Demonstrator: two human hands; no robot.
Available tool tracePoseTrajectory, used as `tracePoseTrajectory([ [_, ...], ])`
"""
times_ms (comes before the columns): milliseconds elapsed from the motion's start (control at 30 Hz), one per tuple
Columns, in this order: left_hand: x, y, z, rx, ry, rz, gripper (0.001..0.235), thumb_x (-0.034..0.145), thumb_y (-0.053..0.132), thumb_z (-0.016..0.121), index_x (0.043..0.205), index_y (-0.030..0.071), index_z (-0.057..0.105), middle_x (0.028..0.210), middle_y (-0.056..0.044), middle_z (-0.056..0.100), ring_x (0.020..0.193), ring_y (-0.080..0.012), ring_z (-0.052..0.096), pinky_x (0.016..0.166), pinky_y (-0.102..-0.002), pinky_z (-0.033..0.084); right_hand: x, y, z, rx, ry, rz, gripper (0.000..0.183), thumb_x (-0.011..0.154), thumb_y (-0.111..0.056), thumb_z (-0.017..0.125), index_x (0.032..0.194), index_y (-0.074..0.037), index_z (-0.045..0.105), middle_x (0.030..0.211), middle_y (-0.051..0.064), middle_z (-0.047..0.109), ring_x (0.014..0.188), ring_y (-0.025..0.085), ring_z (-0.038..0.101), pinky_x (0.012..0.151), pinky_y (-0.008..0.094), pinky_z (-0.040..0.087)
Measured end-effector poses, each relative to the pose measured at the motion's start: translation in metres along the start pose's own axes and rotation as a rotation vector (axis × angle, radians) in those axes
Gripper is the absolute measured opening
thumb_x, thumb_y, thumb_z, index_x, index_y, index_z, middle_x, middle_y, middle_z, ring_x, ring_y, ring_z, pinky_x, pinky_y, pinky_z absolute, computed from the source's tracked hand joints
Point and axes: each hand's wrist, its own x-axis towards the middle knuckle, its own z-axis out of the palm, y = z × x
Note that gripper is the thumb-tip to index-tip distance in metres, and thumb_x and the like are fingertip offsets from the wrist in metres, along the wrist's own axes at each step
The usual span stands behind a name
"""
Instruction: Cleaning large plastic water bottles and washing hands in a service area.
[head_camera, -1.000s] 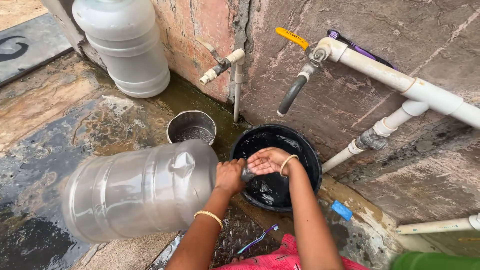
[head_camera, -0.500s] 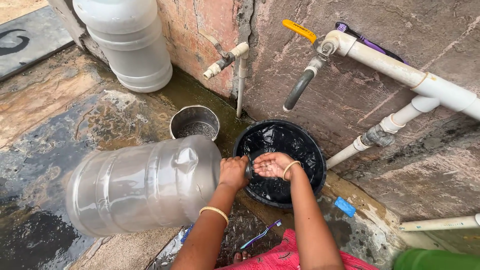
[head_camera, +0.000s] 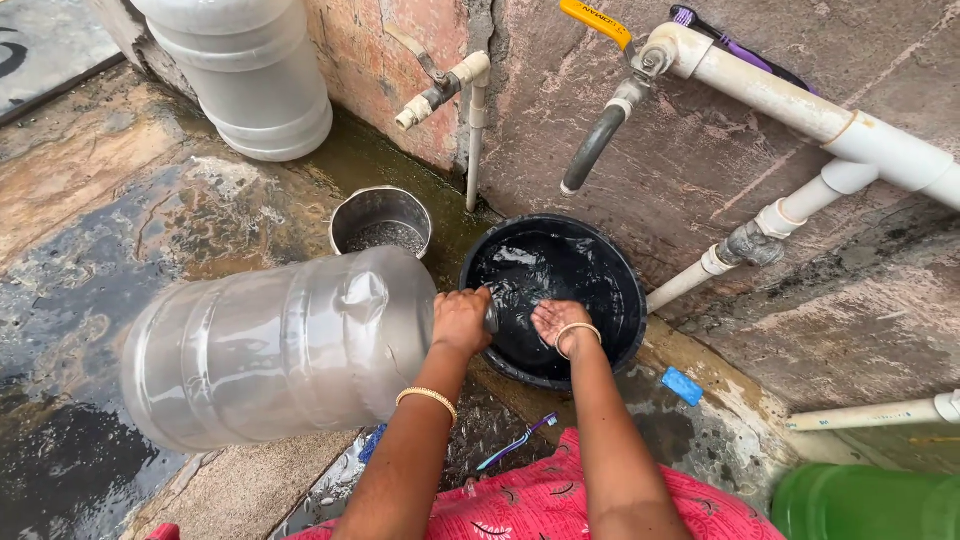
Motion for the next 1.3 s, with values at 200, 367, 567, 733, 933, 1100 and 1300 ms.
tracePoseTrajectory([
  [200,-0.004,0.002,-0.004,-0.026,-0.012,-0.018,0.05,0.07,0.027,0.087,0.111,0.015,0.061,0.113,-0.006,0.069,0.115,-0.0267,0.063,0.103,-0.047,0.041,-0.173,-0.069,0.141,-0.594,-0.723,0.18,0.029,0.1,-0.018,0.053,0.109,0.006,0.067,0.1,0.018,0.075,0.092,0.028,0.075,0.084,0.041,0.064],
  [367,0.0,-0.002,0.005,0.016,0.026,0.006,0.046,0.07,0.022,0.083,0.11,0.015,0.062,0.111,-0.006,0.07,0.112,-0.0267,0.065,0.101,-0.046,0.042,-0.102,-0.052,0.085,-0.567,-0.005,-0.118,0.026,0.099,-0.018,0.053,0.103,-0.001,0.073,0.089,0.009,0.074,0.079,0.02,0.072,0.077,0.035,0.06],
  [567,-0.001,-0.001,0.002,-0.027,0.021,0.003,0.047,0.068,0.022,0.084,0.11,0.016,0.062,0.108,-0.006,0.07,0.111,-0.0271,0.065,0.1,-0.045,0.042,0.018,0.003,-0.015,-0.007,0.154,-0.054,0.027,0.099,-0.009,0.048,0.097,0.005,0.072,0.08,0.012,0.066,0.067,0.023,0.063,0.074,0.042,0.058],
  [733,0.004,-0.002,0.012,0.01,0.034,-0.002,0.044,0.069,0.019,0.082,0.109,0.016,0.063,0.11,-0.006,0.07,0.111,-0.0267,0.065,0.1,-0.046,0.042,-0.155,-0.063,0.118,-0.394,-0.507,0.155,0.027,0.097,-0.016,0.055,0.103,0.006,0.069,0.097,0.017,0.074,0.089,0.028,0.076,0.082,0.04,0.063],
  [933,0.004,0.001,0.012,0.037,0.056,-0.009,0.042,0.072,0.017,0.08,0.111,0.016,0.063,0.11,-0.007,0.07,0.111,-0.0264,0.065,0.103,-0.046,0.042,-0.14,-0.07,0.111,-0.714,-0.233,-0.023,0.027,0.098,-0.019,0.056,0.11,0.0,0.072,0.107,0.014,0.075,0.09,0.023,0.074,0.08,0.035,0.06],
  [1100,0.004,0.001,0.013,0.01,0.099,-0.022,0.04,0.074,0.017,0.079,0.112,0.016,0.064,0.111,-0.008,0.07,0.111,-0.0275,0.065,0.104,-0.048,0.041,0.071,-0.019,-0.072,-0.202,0.219,-0.106,0.02,0.099,-0.015,0.054,0.1,-0.004,0.071,0.096,0.009,0.068,0.077,0.023,0.056,0.069,0.044,0.045],
  [1300,0.005,0.006,0.014,-0.012,0.073,-0.042,0.04,0.075,0.016,0.079,0.113,0.017,0.066,0.112,-0.007,0.071,0.112,-0.0258,0.065,0.101,-0.043,0.042,-0.055,-0.035,0.033,0.305,-0.132,0.161,0.02,0.098,-0.012,0.049,0.099,0.0,0.065,0.097,0.011,0.07,0.09,0.028,0.069,0.088,0.043,0.059],
])
